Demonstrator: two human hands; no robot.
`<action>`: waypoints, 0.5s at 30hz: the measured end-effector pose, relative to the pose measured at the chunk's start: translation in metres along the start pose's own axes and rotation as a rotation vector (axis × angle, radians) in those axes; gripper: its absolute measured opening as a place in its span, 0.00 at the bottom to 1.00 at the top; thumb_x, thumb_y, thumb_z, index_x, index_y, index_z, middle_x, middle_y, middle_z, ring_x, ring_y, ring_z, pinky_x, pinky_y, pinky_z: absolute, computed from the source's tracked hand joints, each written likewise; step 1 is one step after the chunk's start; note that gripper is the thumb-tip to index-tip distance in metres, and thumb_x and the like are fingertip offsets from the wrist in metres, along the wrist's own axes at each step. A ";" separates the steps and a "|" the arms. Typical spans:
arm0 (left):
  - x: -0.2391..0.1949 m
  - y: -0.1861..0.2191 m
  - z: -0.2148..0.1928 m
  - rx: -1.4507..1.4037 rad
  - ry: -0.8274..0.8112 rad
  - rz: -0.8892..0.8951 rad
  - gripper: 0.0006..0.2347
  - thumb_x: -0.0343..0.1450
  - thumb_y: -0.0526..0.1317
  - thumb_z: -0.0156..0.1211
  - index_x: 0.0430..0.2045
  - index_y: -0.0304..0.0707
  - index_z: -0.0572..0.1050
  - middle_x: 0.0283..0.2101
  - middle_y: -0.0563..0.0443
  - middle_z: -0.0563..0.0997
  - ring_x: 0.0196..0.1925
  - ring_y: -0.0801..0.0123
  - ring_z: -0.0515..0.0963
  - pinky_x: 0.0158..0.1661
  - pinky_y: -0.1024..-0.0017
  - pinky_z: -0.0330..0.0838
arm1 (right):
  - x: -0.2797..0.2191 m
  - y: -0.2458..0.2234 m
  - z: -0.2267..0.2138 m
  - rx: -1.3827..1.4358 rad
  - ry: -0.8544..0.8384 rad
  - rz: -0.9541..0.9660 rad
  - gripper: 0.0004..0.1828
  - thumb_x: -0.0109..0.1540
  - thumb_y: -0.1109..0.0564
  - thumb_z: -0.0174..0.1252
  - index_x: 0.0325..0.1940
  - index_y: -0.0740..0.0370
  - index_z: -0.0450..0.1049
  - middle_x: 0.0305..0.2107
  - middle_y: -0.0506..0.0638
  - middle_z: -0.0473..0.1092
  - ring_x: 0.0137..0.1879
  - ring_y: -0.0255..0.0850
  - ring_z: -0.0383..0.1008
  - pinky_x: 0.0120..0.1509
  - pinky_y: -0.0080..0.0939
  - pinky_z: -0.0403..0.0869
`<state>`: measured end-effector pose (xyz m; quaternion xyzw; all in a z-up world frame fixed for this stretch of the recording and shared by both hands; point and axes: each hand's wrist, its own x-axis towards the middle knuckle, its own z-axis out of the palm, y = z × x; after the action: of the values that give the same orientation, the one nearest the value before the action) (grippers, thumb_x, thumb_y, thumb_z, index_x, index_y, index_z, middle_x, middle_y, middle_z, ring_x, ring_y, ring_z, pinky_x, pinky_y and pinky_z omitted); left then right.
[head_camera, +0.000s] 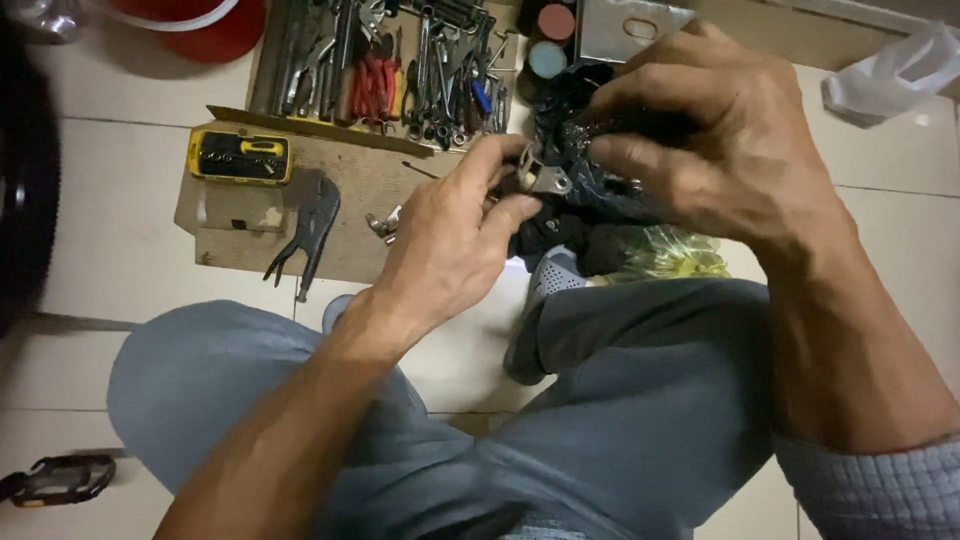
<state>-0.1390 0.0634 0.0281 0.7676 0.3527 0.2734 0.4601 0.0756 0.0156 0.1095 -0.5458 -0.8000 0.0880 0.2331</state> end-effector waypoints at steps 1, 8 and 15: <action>0.000 0.003 -0.001 0.001 0.001 -0.001 0.14 0.71 0.40 0.56 0.51 0.42 0.69 0.48 0.49 0.86 0.47 0.53 0.86 0.44 0.60 0.77 | 0.001 -0.001 0.004 0.001 0.000 -0.001 0.11 0.63 0.61 0.67 0.48 0.69 0.81 0.43 0.60 0.76 0.51 0.51 0.71 0.49 0.50 0.70; -0.002 0.001 0.003 0.160 -0.070 -0.047 0.13 0.71 0.39 0.53 0.49 0.45 0.69 0.35 0.40 0.85 0.34 0.38 0.81 0.31 0.48 0.69 | 0.009 -0.008 0.023 -0.112 -0.044 -0.272 0.06 0.61 0.64 0.68 0.43 0.66 0.82 0.36 0.56 0.74 0.39 0.52 0.64 0.41 0.51 0.65; -0.001 0.003 -0.001 0.177 -0.094 -0.030 0.12 0.70 0.32 0.49 0.47 0.43 0.67 0.29 0.38 0.83 0.28 0.41 0.81 0.28 0.49 0.69 | 0.010 -0.025 0.020 -0.095 -0.017 -0.380 0.03 0.67 0.65 0.65 0.42 0.70 0.81 0.36 0.60 0.74 0.37 0.54 0.65 0.42 0.51 0.65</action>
<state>-0.1393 0.0618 0.0313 0.8117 0.3651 0.1979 0.4107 0.0423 0.0169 0.1050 -0.3947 -0.8938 0.0091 0.2128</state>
